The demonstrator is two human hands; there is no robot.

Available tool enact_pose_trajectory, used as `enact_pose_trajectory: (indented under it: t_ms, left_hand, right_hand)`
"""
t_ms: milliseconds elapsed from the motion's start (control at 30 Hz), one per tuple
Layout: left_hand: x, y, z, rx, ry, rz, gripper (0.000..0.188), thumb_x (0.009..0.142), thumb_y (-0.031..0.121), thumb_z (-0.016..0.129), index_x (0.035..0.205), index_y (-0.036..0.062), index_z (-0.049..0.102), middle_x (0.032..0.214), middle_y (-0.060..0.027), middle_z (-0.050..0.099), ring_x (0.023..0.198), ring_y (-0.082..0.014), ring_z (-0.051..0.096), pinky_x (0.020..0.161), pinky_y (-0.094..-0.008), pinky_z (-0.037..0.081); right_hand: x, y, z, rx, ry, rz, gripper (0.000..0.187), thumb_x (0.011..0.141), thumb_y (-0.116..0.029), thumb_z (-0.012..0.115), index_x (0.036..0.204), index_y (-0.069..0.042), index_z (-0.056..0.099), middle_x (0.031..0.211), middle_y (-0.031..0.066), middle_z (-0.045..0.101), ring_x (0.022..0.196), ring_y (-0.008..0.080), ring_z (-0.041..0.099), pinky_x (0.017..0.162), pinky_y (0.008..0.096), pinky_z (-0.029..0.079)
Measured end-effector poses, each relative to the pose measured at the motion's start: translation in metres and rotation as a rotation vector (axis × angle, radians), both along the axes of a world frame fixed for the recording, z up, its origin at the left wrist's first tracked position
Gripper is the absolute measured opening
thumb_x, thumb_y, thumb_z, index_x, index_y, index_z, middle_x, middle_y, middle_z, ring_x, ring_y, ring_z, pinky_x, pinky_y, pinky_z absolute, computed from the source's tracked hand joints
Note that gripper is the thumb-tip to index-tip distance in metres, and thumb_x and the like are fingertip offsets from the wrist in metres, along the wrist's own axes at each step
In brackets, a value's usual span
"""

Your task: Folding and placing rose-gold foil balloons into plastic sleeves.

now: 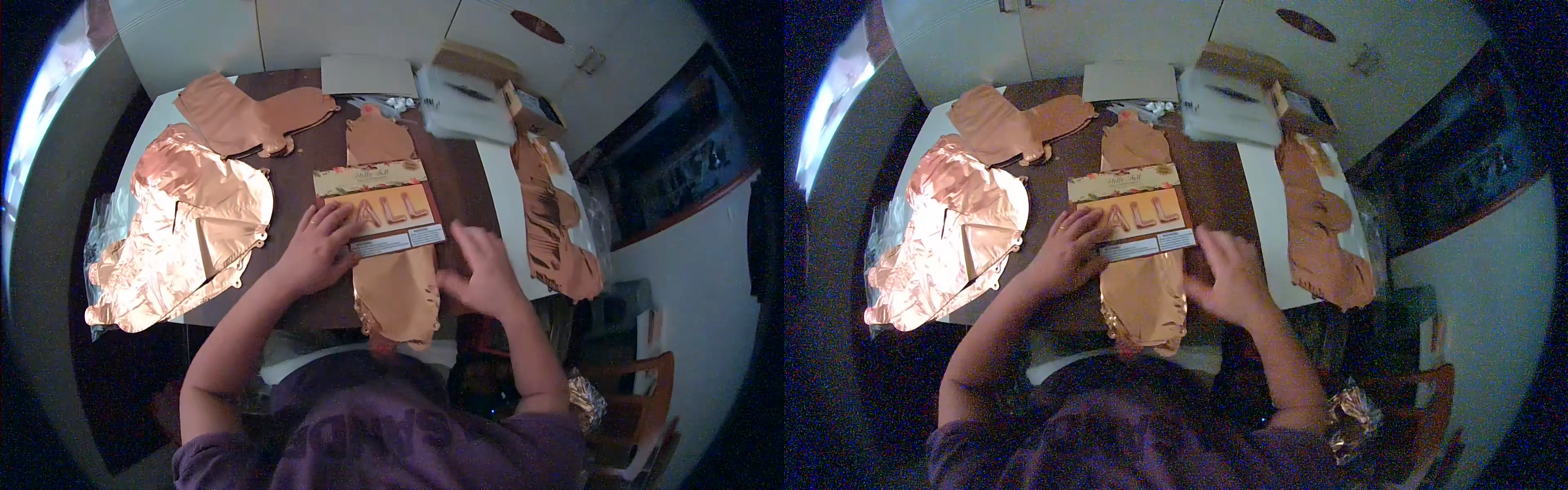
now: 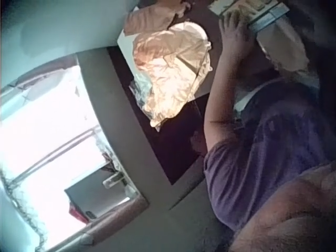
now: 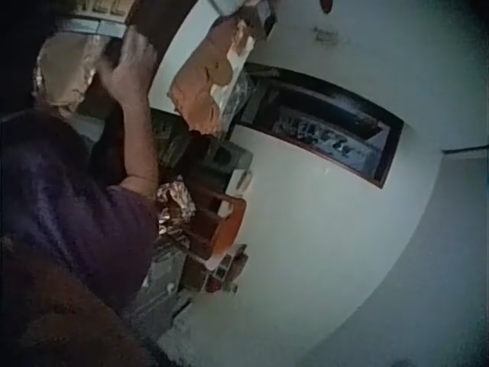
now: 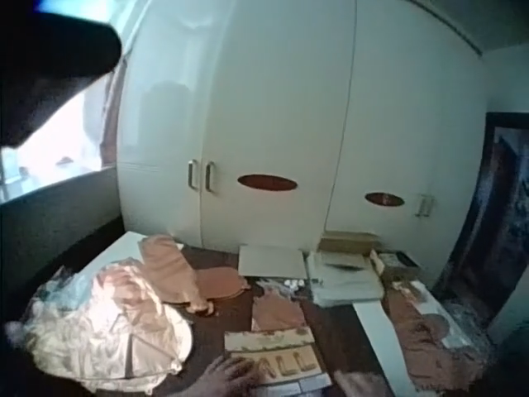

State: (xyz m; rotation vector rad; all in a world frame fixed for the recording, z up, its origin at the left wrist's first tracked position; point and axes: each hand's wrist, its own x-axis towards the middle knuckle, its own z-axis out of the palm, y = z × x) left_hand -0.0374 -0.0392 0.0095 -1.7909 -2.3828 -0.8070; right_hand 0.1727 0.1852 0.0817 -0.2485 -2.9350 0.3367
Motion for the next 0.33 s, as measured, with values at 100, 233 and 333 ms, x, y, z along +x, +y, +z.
enact_pose_trajectory:
  t_ms: [100,233,333]
  left_hand:
    - [-0.01,0.009,0.002,0.009,0.009,-0.045,0.052,0.08,0.025,0.069,0.129,0.0125,0.055,0.137,-0.0161,0.048,0.132,-0.0371,0.038,0.111,-0.0538,0.028]
    - [-0.019,0.019,0.006,0.045,-0.02,-0.141,0.051,0.08,0.022,0.069,0.128,0.0123,0.055,0.137,-0.0157,0.048,0.133,-0.037,0.039,0.111,-0.0526,0.028]
    - [-0.02,0.022,0.011,-0.002,0.03,-0.127,0.062,0.081,0.028,0.069,0.137,0.0135,0.049,0.141,-0.0178,0.044,0.134,-0.0391,0.037,0.112,-0.0522,0.027]
  right_hand:
    - [0.02,-0.02,-0.003,-0.05,-0.242,0.284,0.112,0.062,-0.049,0.082,0.145,0.004,0.028,0.151,0.0211,0.028,0.143,0.0363,0.023,0.118,0.0492,0.017]
    - [0.029,-0.023,-0.056,0.602,-0.177,0.345,0.107,0.07,-0.049,0.077,0.147,0.003,0.023,0.156,0.0196,0.02,0.144,0.0373,0.018,0.117,0.0514,0.016]
    - [0.035,-0.013,-0.082,0.639,0.0,0.357,0.104,0.072,-0.048,0.076,0.15,-0.004,0.021,0.158,0.014,0.016,0.146,0.0348,0.016,0.119,0.0502,0.011]
